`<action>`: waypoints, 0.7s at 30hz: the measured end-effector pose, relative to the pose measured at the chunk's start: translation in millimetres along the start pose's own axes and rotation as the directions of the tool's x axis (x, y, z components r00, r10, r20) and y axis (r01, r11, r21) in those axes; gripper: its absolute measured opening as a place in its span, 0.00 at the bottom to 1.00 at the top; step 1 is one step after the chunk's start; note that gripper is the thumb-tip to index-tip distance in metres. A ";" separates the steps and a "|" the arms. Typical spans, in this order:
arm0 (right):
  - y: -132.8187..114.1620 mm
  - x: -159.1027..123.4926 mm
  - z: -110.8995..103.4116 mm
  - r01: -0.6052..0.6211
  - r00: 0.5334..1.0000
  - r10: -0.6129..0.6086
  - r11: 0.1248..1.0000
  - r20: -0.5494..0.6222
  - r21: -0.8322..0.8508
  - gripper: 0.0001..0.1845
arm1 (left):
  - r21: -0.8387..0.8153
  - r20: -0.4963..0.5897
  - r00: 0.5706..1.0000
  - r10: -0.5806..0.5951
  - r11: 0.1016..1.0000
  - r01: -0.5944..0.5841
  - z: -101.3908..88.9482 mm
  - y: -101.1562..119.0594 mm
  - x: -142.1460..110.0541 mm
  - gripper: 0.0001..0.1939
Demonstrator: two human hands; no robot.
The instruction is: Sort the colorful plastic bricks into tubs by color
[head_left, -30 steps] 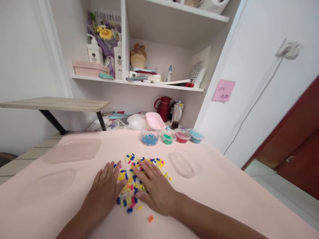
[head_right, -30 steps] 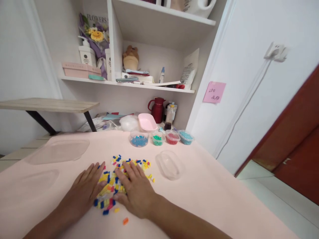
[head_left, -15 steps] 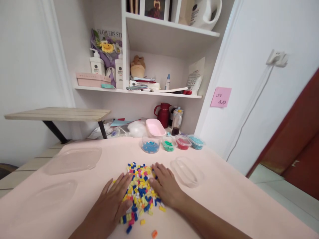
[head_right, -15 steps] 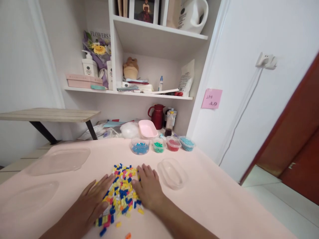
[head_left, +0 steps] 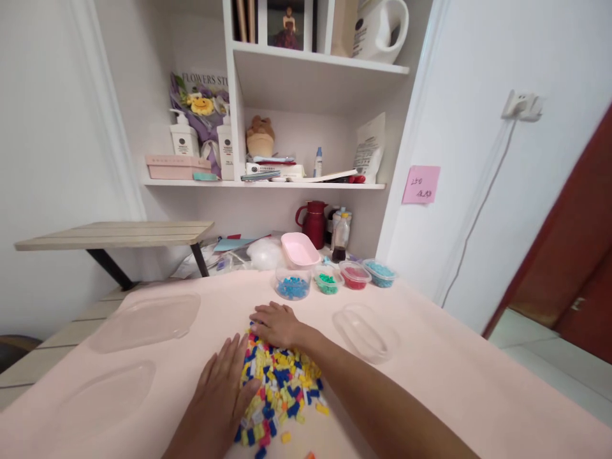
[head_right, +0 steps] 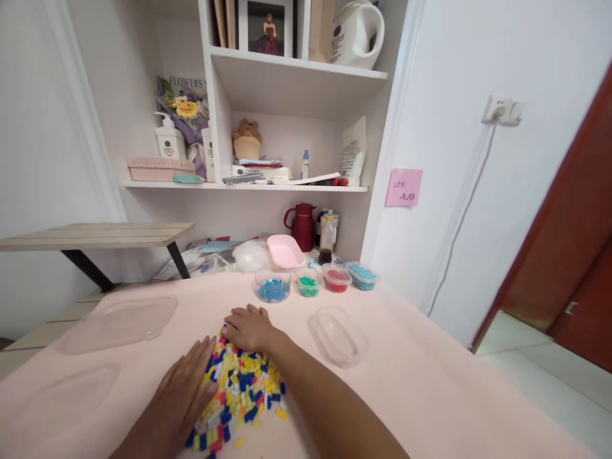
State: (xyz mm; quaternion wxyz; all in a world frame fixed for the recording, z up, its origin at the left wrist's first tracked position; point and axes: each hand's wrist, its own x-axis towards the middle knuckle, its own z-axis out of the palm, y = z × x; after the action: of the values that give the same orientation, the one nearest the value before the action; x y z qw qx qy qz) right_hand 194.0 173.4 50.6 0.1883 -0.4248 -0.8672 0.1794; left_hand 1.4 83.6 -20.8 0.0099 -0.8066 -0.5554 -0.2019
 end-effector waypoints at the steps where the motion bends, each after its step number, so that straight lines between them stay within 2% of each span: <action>1: -2.6 -2.6 -1.7 0.039 0.999 -0.039 0.999 0.017 0.010 0.24 | -0.003 0.018 1.000 -0.007 1.000 0.007 -3.0 2.7 0.4 0.33; 3: -7.7 -16.3 -8.6 0.124 0.991 -0.128 0.989 0.048 0.081 0.25 | -0.024 0.048 0.999 -0.012 1.000 0.013 -10.6 9.4 1.1 0.33; 5: -11.4 -37.0 -19.0 0.144 0.984 -0.161 0.972 0.081 0.185 0.27 | -0.050 0.072 0.997 -0.030 0.998 0.034 -18.1 15.7 2.0 0.34; 7: -12.4 -58.7 -30.4 0.106 0.987 -0.136 0.949 0.082 0.298 0.27 | -0.081 0.097 0.995 -0.038 0.996 0.046 -23.3 19.5 3.0 0.34; 10: -7.8 -86.6 -42.4 0.035 0.999 -0.018 0.936 -0.052 0.351 0.27 | -0.150 0.059 0.996 -0.064 0.986 0.072 -26.1 19.7 4.6 0.33; 13: -0.3 -110.7 -45.0 -0.072 0.993 0.092 0.970 -0.075 0.230 0.32 | -0.234 -0.031 0.987 -0.155 0.961 0.144 -27.8 16.5 6.7 0.33; 16: -0.7 -135.1 -40.3 -0.126 0.992 0.127 0.989 -0.009 0.073 0.51 | -0.301 -0.106 0.963 -0.248 0.931 0.207 -31.8 14.6 9.0 0.33; 18: -7.6 -149.3 -34.0 -0.070 0.998 0.070 0.997 -0.003 -0.024 0.60 | -0.321 -0.112 0.957 -0.269 0.921 0.221 -34.1 15.0 9.7 0.35; 21: -22.0 -158.4 -21.4 0.118 0.993 -0.117 0.986 0.017 -0.114 0.59 | -0.301 -0.040 0.961 -0.273 0.920 0.249 -34.6 16.7 9.0 0.35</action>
State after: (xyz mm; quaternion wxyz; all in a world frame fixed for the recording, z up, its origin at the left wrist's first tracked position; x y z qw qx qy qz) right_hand 279.5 36.6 51.8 0.1694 -0.3820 -0.9005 0.1200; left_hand 8.2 76.9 17.5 -0.1144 -0.7090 -0.6210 -0.3141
